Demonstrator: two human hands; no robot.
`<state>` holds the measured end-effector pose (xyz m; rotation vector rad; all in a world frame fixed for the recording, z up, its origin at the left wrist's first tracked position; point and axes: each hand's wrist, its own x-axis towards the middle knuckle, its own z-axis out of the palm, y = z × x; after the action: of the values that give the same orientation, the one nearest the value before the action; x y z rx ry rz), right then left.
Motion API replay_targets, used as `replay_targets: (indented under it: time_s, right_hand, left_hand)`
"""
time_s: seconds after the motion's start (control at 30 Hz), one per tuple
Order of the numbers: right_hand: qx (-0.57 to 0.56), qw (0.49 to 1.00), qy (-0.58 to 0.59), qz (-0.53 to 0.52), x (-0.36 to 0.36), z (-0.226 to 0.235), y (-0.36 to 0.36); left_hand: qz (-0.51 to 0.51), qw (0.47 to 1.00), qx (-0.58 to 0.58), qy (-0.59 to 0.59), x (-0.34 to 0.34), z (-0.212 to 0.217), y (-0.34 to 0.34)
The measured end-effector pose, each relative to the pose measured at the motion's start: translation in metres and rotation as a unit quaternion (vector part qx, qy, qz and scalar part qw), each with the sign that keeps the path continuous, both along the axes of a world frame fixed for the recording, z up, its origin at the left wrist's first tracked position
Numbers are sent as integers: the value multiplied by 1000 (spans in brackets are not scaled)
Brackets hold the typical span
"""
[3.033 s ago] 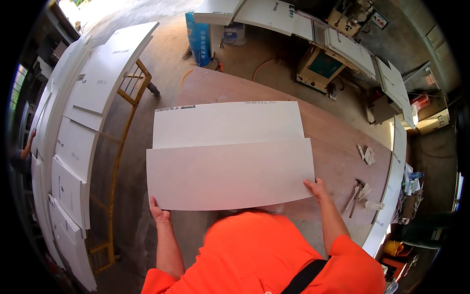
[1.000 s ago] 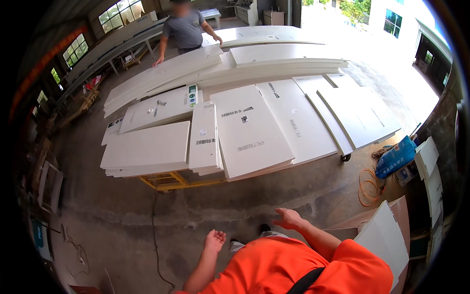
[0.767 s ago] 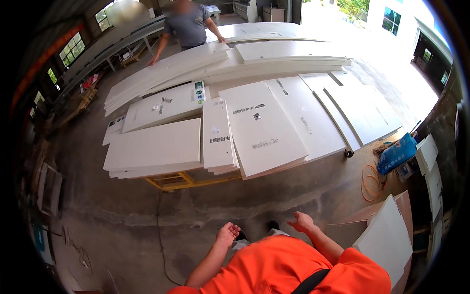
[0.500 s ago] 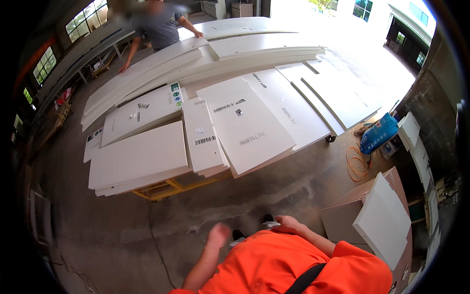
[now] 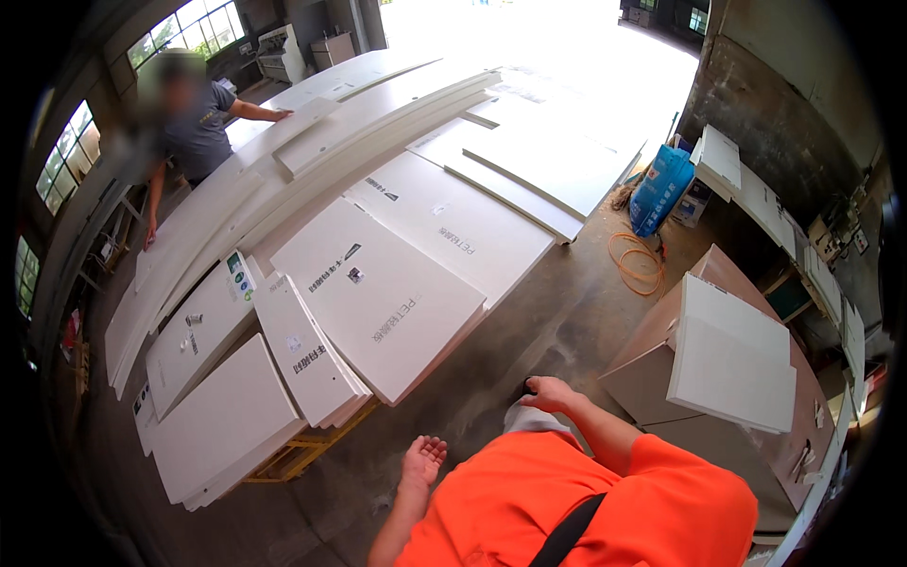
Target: The person wipes the surface of white rectangular panels with a cloth, then flips and stacks them on a nearby table. The person repeats this process for multiple panels, handling them one at a time.
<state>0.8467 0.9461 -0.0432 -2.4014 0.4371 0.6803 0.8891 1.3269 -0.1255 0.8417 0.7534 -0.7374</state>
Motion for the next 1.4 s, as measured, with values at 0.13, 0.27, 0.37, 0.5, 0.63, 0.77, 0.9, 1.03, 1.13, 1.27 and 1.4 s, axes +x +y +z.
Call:
replay_targets:
  time_s: [0.13, 0.27, 0.37, 0.5, 0.63, 0.77, 0.9, 1.03, 1.13, 1.27, 1.4]
  right_hand:
    - [49, 996, -15, -73, 38, -8, -84]
    - [88, 987, -47, -123, 65, -16, -176]
    - [127, 967, -90, -201, 86, -14, -250]
    - [242, 883, -141, -377, 122, -26, -336]
    - [363, 772, -124, -506, 188, -13, -406]
    - [318, 745, -106, -577, 254, -29, -472]
    - [318, 723, -72, -609, 305, -77, -531]
    - [373, 669, -64, -640, 331, -81, -542]
    - [403, 663, -53, -629, 342, -69, -533]
    - [375, 666, -43, -643, 333, -74, -544]
    - [352, 678, -17, -645, 323, -59, -571]
  left_hand:
    - [-26, 999, 16, -11, 51, 10, -81]
    - [-56, 998, 18, 2, 94, 16, -177]
    - [-88, 996, -7, 1, 125, 26, -258]
    - [-159, 987, -16, -6, 167, 48, -359]
    - [-198, 979, -28, -47, 228, 53, -424]
    - [-194, 971, 16, -141, 309, 68, -480]
    - [-200, 930, 133, -278, 425, 55, -536]
    - [-227, 767, 365, -477, 576, 17, -592]
    - [-240, 597, 545, -537, 697, -9, -613]
    - [-299, 547, 638, -451, 775, -7, -664]
    - [-366, 517, 643, -431, 769, 1, -680]
